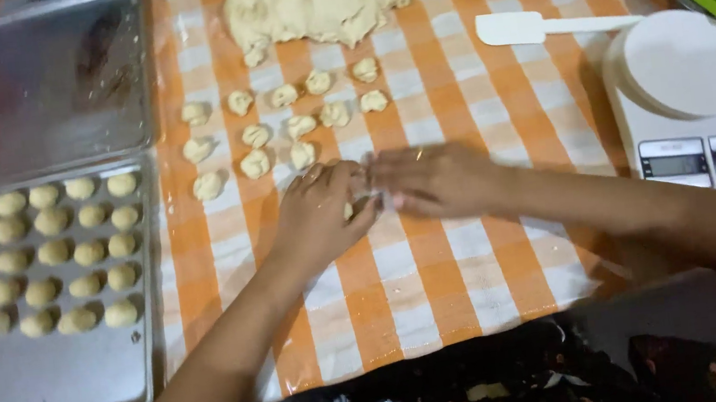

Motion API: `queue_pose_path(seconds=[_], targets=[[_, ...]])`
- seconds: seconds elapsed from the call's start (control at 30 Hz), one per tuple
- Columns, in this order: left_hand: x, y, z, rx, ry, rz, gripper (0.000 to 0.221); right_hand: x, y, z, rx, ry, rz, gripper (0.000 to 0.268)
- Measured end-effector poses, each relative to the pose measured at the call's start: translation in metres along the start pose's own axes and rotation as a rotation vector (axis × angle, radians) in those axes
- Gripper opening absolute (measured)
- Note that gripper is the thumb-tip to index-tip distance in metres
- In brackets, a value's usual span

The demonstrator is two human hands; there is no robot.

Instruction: Rolling small portions of dough into spherical balls and placing them on a baking tray

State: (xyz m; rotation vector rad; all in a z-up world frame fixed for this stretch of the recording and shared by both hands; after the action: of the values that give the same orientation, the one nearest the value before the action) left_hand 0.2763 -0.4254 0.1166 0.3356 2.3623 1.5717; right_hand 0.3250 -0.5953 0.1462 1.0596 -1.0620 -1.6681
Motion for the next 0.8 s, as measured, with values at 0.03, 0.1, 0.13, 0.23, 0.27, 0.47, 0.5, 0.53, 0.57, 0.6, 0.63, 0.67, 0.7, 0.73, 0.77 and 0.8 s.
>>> queue_pose_path(seconds=[0.03,0.1,0.13,0.23,0.27,0.47,0.5,0.53,0.57,0.6,0.63,0.67,0.7,0.73,0.77,0.8], targets=[[0.001,-0.002,0.001,-0.014,-0.008,-0.029,0.033,0.006,-0.004,0.009,0.051,0.027,-0.013,0.038],[0.001,-0.002,0.002,-0.032,-0.029,-0.051,0.036,0.017,0.000,0.023,0.104,0.041,-0.034,0.034],[0.001,0.000,0.001,-0.030,-0.036,-0.051,0.035,0.022,0.009,0.031,0.037,0.093,-0.071,0.028],[0.002,-0.007,0.007,-0.038,-0.048,-0.060,0.036,0.044,0.021,0.037,0.009,0.121,-0.140,0.020],[0.003,-0.012,0.010,-0.054,-0.053,-0.071,0.037,0.051,0.024,0.036,0.049,0.100,-0.176,0.018],[0.001,0.002,-0.003,-0.042,-0.032,-0.053,0.034,0.063,0.024,-0.030,-0.128,-0.195,0.035,0.035],[0.001,0.005,-0.005,-0.042,-0.032,-0.052,0.034,0.053,0.023,-0.035,-0.129,-0.196,0.035,0.035],[0.001,0.006,-0.006,-0.035,-0.030,-0.035,0.032,0.044,0.021,-0.037,-0.144,-0.138,0.054,0.041],[0.001,0.009,-0.007,-0.031,-0.029,-0.018,0.031,0.033,0.019,-0.039,-0.159,-0.079,0.070,0.046],[0.000,0.008,-0.008,-0.034,-0.029,-0.016,0.031,0.025,0.014,-0.037,-0.161,-0.079,0.067,0.046],[0.000,0.008,-0.007,-0.029,-0.029,-0.012,0.031,0.016,0.009,-0.031,-0.140,-0.006,0.080,0.048],[0.000,0.008,-0.007,-0.024,-0.029,-0.009,0.030,0.007,0.003,-0.024,-0.120,0.066,0.092,0.049],[0.000,0.011,-0.009,-0.028,-0.028,-0.004,0.030,0.003,-0.002,-0.018,-0.124,0.067,0.087,0.049],[0.001,0.013,-0.011,-0.027,-0.021,0.007,0.029,-0.001,-0.009,-0.009,-0.065,0.130,0.124,0.048],[0.001,0.015,-0.013,-0.024,-0.014,0.017,0.027,-0.005,-0.016,0.001,-0.004,0.193,0.161,0.048],[0.000,0.015,-0.009,-0.028,-0.014,0.019,0.027,0.000,-0.015,0.009,-0.006,0.194,0.157,0.048]])
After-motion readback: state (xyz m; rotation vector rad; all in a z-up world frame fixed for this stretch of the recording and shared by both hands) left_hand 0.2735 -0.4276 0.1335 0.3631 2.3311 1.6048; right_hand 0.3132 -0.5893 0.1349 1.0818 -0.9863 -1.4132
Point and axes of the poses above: each hand's wrist, its own x-axis away from the middle knuckle, its own y-axis out of the back of the hand, z = x × y, the point moved 5 cm from there along -x, towards the middle knuckle, and after that the axes turned 12 degrees about z, right-handed, at the moved point
